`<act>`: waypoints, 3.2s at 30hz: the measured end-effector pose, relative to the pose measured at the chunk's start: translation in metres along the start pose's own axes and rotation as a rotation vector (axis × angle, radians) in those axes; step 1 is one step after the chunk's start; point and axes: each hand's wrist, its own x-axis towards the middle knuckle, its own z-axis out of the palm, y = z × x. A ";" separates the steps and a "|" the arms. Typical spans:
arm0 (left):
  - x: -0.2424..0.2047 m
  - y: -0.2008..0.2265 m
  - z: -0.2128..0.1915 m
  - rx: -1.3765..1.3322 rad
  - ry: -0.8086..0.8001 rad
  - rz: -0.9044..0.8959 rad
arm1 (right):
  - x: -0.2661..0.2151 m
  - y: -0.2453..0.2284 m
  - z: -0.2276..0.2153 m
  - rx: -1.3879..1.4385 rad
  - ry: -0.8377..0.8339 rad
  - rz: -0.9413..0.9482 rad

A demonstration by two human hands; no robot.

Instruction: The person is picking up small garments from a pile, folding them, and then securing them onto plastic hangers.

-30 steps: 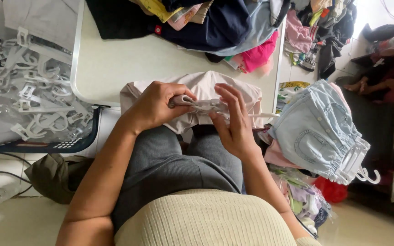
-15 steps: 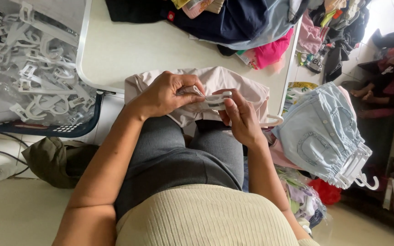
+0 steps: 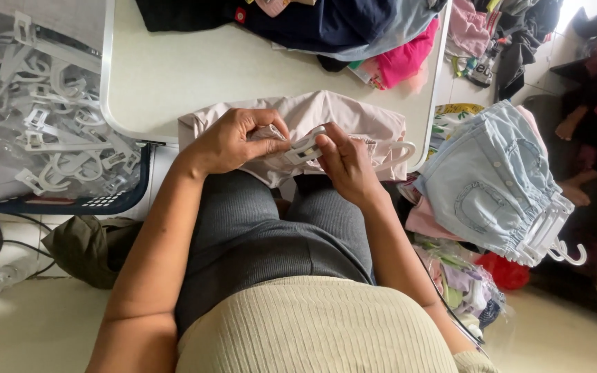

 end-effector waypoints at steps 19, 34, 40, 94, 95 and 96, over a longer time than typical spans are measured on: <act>0.010 -0.041 -0.012 0.031 0.022 -0.229 | 0.002 0.032 0.043 -0.416 0.127 -0.286; 0.000 -0.005 -0.011 0.260 0.310 -0.193 | -0.023 0.023 0.043 -0.717 0.117 -0.194; -0.004 0.010 -0.011 0.252 0.350 -0.099 | -0.034 0.081 0.033 -0.670 0.159 -0.093; 0.083 -0.145 0.117 0.887 0.158 0.420 | -0.049 0.159 -0.050 0.412 0.019 0.200; 0.083 -0.144 0.116 0.853 0.172 0.433 | -0.049 0.161 -0.050 0.411 0.005 0.206; 0.083 -0.140 0.115 0.853 0.171 0.433 | -0.049 0.159 -0.051 0.411 0.006 0.207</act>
